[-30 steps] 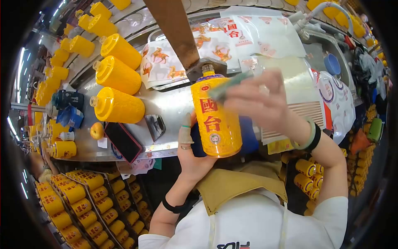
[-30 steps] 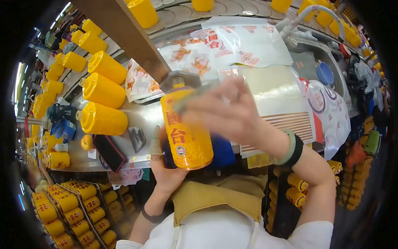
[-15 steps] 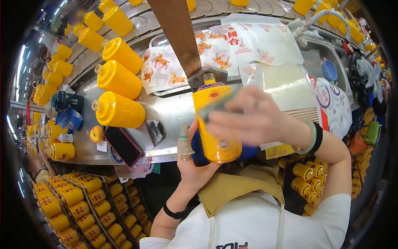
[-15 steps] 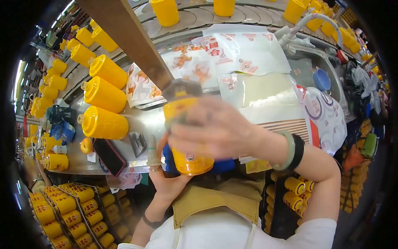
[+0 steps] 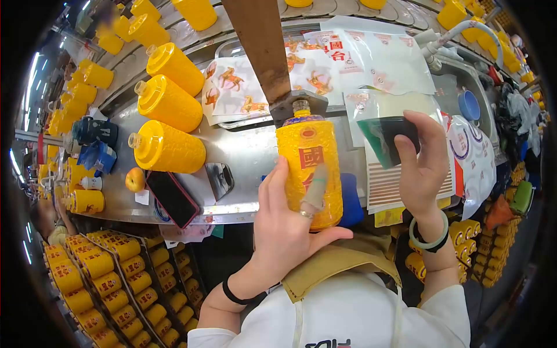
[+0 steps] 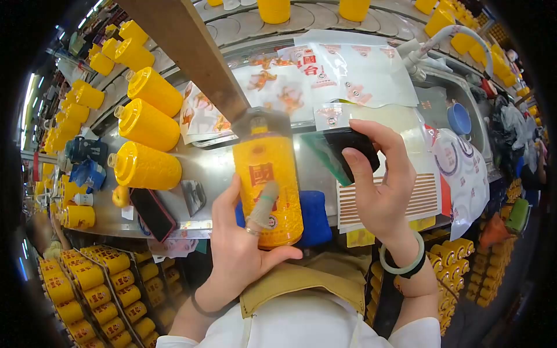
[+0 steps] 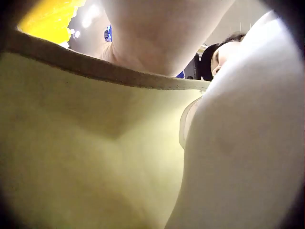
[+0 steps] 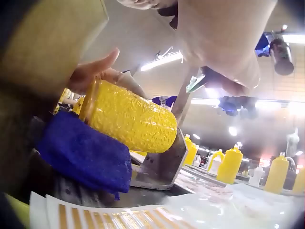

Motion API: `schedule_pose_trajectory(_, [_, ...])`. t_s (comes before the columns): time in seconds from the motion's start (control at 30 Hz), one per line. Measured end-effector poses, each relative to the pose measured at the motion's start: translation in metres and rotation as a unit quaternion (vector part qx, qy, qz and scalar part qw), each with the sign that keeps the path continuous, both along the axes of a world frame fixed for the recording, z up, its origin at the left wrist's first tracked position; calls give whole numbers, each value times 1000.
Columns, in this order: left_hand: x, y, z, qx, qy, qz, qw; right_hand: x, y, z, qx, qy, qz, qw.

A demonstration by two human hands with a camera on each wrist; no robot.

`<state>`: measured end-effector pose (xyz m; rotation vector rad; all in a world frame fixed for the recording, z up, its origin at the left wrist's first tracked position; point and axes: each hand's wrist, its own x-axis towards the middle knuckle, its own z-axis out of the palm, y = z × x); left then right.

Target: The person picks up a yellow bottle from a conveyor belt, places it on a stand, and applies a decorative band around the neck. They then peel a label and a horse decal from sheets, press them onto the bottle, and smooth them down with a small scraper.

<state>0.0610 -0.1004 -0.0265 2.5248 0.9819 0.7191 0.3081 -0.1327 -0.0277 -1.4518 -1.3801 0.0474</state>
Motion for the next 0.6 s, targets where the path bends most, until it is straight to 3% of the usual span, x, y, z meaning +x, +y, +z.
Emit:
schedule_pose_trajectory(0.1, [8,-4,1,11,11,30,999,-6,-4,-6,-1,42,-3,999])
schedule_pose_trajectory(0.3, [-1,1,-15,-1,-83,61,995,-9,-14,-15,-44,107,-24,993])
schedule_pose_trajectory(0.4, [8,14,6,7,27,52,998,-20,-17,-18,-61,151,-21,986])
schedule_pose_trajectory(0.53, [4,19,5,-3,27,59,998,-35,-32,-21,-98,289,66,950])
schedule_pose_trajectory(0.57, [-3,19,-2,-22,-23,55,998,-41,-40,-18,-116,396,103,905])
schedule_pose_trajectory(0.6, [-9,19,-7,-42,-72,49,995,-41,-47,-20,-136,260,136,946])
